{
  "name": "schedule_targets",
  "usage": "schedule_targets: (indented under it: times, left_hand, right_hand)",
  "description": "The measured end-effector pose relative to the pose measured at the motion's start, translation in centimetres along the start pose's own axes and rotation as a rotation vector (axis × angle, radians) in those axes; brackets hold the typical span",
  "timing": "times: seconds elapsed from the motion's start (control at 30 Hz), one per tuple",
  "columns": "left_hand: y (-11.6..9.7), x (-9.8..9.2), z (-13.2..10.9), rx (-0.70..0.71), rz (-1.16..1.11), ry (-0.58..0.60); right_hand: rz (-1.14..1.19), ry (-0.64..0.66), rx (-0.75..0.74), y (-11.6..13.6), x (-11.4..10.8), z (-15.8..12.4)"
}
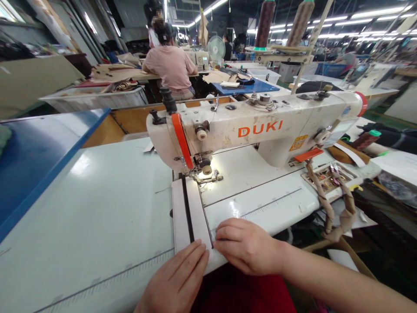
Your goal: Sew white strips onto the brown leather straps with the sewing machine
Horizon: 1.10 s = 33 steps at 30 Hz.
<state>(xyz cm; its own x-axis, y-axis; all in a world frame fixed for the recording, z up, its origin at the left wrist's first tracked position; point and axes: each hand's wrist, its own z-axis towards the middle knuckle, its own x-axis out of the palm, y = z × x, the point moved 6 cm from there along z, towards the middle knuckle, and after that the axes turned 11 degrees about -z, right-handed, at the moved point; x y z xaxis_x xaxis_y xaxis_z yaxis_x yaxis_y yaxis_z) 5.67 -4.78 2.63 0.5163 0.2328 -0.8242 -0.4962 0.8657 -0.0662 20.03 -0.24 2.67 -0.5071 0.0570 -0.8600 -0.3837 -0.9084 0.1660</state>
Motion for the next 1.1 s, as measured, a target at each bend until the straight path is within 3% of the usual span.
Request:
schedule_targets:
  times: [0.63, 0.9, 1.1]
  left_hand:
    - [0.0, 0.0, 0.2, -0.032, -0.022, -0.022]
    - [-0.3, -0.4, 0.7, -0.043, -0.025, -0.078]
    - [0.0, 0.1, 0.1, -0.042, -0.035, -0.040]
  right_hand:
    - [0.029, 0.018, 0.044, -0.2, -0.2, 0.0]
    - [-0.024, 0.134, 0.008, 0.2, -0.2, 0.6]
    - [-0.061, 0.214, -0.043, 0.2, 0.2, 1.0]
